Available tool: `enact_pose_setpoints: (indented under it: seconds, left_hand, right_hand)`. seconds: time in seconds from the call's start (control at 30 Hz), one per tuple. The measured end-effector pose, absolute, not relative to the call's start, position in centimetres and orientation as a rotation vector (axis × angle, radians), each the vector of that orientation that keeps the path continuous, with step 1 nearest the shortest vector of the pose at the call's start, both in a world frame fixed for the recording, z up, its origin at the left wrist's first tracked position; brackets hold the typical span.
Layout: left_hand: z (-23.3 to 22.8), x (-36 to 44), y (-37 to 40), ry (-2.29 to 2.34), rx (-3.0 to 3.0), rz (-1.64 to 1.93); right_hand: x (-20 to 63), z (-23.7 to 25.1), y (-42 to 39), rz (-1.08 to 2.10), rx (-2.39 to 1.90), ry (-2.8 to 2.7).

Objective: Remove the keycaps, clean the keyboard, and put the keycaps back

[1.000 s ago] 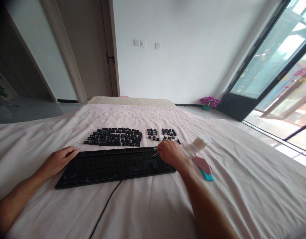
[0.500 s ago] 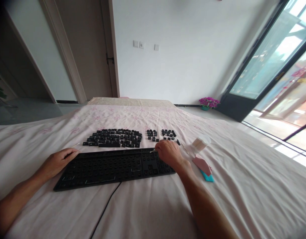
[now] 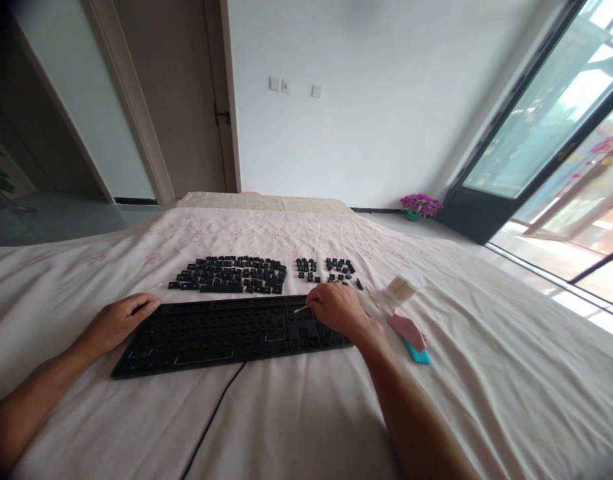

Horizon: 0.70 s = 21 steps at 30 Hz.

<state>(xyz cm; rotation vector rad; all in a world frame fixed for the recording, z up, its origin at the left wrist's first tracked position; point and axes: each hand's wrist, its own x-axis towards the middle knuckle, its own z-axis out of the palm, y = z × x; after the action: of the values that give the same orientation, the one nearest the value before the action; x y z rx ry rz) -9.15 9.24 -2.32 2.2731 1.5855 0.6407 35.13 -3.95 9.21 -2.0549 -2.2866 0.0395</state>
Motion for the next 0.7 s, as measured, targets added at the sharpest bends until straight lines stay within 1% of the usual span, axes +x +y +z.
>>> enact_pose_setpoints:
  seconds: [0.1,0.23,0.5,0.7]
  left_hand:
    - [-2.1,-9.0,9.1,1.58,2.271,0.62]
    - [-1.9,-9.0,9.0,1.589,2.259,0.573]
    - [-2.0,-9.1,9.0,1.608,2.238,0.572]
    - [-2.0,-9.1,9.1,1.6,2.255,0.585]
  right_hand:
    - [34.6,9.2,-4.2,0.074,-2.037,-2.35]
    - [33.9,9.0,-4.4,0.01,-2.054,-2.396]
    - [35.3,10.0,-4.8,-0.107,-2.295,-2.376]
    - [35.4,10.8,-5.3,0.041,-2.175,-2.402]
